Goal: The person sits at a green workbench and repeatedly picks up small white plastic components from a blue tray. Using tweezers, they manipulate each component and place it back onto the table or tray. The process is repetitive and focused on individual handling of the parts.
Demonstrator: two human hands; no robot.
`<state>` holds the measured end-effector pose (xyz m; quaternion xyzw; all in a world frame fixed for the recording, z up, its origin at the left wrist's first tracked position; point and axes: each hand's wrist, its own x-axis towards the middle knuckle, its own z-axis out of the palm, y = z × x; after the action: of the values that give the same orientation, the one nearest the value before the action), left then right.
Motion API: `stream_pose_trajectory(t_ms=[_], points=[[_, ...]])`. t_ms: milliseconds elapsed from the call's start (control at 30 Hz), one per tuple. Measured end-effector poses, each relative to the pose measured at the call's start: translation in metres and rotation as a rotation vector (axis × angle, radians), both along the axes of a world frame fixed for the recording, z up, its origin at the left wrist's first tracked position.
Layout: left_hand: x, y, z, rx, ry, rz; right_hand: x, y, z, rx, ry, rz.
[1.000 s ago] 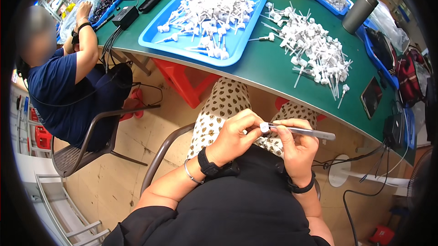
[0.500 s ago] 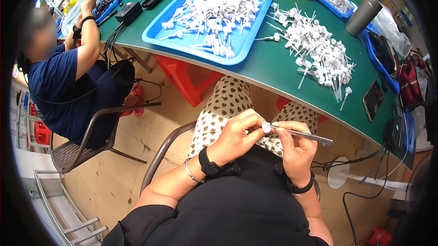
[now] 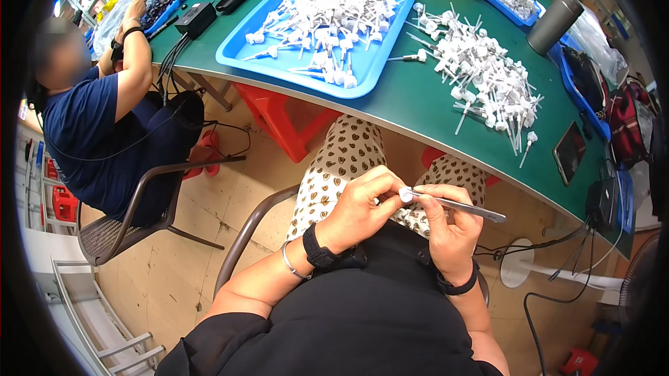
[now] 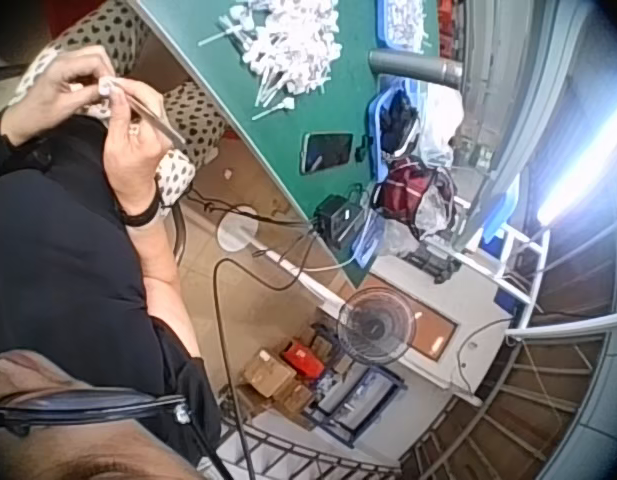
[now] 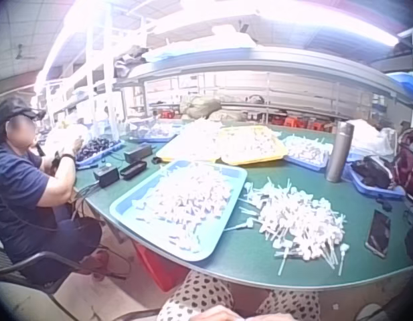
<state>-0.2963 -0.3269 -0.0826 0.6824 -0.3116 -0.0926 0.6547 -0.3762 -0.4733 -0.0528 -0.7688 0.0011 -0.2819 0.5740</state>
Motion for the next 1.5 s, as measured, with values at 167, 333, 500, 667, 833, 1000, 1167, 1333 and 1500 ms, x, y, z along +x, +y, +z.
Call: stream_pose_trajectory(t_ms=[167,333,500,667,833,1000,1167,1333,1500], points=[[0.0001,0.0001,-0.0037,-0.001,-0.001,0.002,-0.0005,-0.0004,-0.0038,0.036,0.016,-0.002],[0.0003,0.0004,-0.0027,0.000,-0.013,0.007,-0.0004,0.0020,-0.0021,0.097,0.017,-0.003],[0.0014,0.0022,-0.0013,0.055,-0.055,0.000,-0.0007,0.0025,-0.0015,0.049,0.024,0.002],[0.0020,0.0029,-0.0022,0.081,-0.067,-0.008,-0.0024,-0.0021,0.0003,-0.039,0.064,0.043],[0.0020,0.0026,-0.0038,0.079,-0.074,-0.009,-0.0016,-0.0018,0.0002,-0.055,0.054,0.040],[0.0013,0.0021,-0.0054,0.080,-0.069,-0.002,-0.0025,-0.0025,-0.0033,0.008,0.079,0.037],[0.0003,0.0011,-0.0058,0.039,-0.032,0.000,0.0006,0.0026,-0.0032,0.114,0.027,-0.017],[-0.0015,-0.0007,-0.0070,0.000,-0.002,0.011,0.0008,0.0028,-0.0024,0.112,0.027,-0.017],[-0.0003,0.0012,-0.0062,0.042,-0.039,0.011,-0.0022,-0.0001,0.0004,0.088,0.099,0.034]])
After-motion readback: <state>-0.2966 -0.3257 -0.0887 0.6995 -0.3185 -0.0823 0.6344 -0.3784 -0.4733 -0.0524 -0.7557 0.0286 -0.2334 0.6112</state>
